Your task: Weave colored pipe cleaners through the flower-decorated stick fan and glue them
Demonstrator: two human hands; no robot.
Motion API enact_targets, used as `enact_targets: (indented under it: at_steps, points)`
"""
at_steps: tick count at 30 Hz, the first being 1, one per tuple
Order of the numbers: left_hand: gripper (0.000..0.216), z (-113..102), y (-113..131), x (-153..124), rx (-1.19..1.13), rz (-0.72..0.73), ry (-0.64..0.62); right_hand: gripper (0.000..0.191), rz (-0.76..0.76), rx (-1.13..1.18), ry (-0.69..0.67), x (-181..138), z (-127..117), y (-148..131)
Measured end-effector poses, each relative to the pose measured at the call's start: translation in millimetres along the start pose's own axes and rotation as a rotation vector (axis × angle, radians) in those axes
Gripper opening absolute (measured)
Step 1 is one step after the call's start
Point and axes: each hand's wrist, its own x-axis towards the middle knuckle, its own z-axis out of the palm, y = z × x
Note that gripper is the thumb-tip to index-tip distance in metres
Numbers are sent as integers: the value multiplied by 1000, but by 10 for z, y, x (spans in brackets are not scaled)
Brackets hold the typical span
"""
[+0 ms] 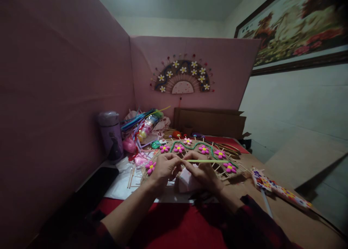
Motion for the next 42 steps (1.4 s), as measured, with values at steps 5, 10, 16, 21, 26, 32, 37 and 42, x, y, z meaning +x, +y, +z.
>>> enact_targets:
  at_steps: [5, 10, 16, 21, 26, 32, 37, 42]
  points:
    - [14, -10, -28, 5, -84, 3, 3, 10, -145, -104, 53, -28, 20, -57]
    - [22, -73, 2, 7, -30, 21, -217, 13, -5, 43, -31, 26, -93, -15]
    - [11, -110, 48, -13, 87, -133, -250, 17, 88, 149, -239, 54, -179, 26]
    - [14, -76, 77, -41, 50, -109, -216, 17, -53, -22, -134, 45, -168, -7]
    - [13, -26, 5, -34, -110, -84, -79, 12, -227, -95, 0, -14, 1, -30]
    - [15, 4, -84, -38, -224, 30, -104, 9, -243, -156, 123, -38, 81, -24]
    - [17, -84, -7, -23, -40, -8, -253, 11, -93, -20, -84, 25, -113, -36]
    - [11, -100, 44, 3, 4, -58, -196, 11, -139, -19, -78, 62, -170, -58]
